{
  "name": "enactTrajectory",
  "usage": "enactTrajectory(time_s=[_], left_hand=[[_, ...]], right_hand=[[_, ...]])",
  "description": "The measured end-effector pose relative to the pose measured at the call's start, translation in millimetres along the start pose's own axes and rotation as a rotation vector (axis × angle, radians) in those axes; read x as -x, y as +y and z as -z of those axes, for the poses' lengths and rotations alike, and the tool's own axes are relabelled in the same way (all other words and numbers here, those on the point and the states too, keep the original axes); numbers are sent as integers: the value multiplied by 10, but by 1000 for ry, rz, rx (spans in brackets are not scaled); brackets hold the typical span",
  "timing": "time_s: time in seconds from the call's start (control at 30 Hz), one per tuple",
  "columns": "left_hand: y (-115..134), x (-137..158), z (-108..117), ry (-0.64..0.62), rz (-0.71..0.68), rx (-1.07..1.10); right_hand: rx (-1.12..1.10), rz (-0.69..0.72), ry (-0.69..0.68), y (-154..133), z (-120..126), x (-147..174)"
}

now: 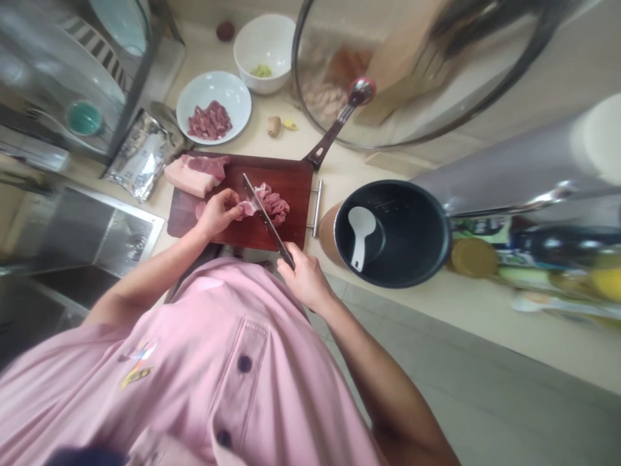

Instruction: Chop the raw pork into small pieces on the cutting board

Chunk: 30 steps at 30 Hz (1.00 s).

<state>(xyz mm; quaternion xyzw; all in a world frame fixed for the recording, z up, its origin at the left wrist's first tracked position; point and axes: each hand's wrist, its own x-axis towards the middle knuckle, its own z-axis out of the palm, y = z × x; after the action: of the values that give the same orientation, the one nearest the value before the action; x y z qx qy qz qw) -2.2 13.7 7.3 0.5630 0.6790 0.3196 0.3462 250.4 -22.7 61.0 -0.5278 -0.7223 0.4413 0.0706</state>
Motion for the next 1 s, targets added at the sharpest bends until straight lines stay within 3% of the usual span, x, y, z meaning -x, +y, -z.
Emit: enactTrajectory(time_s=[0.13, 0.2, 0.4, 0.6, 0.77, 1.0], left_hand=[[-56, 176, -50, 160, -112, -303], [-77, 266, -43, 221, -197, -340], [-244, 229, -83, 125, -445, -332], [-268, 153, -159, 205, -402, -318], [-256, 170, -159, 260, -390, -293], [-244, 151, -178, 230, -318, -361]], right_hand=[[32, 3, 11, -46, -9, -40], [51, 7, 8, -55, -9, -36], [81, 5, -65, -34, -31, -63], [205, 7, -7, -74, 0, -31], [256, 32, -74, -100, -17, 66], [238, 1, -108, -111, -32, 71]])
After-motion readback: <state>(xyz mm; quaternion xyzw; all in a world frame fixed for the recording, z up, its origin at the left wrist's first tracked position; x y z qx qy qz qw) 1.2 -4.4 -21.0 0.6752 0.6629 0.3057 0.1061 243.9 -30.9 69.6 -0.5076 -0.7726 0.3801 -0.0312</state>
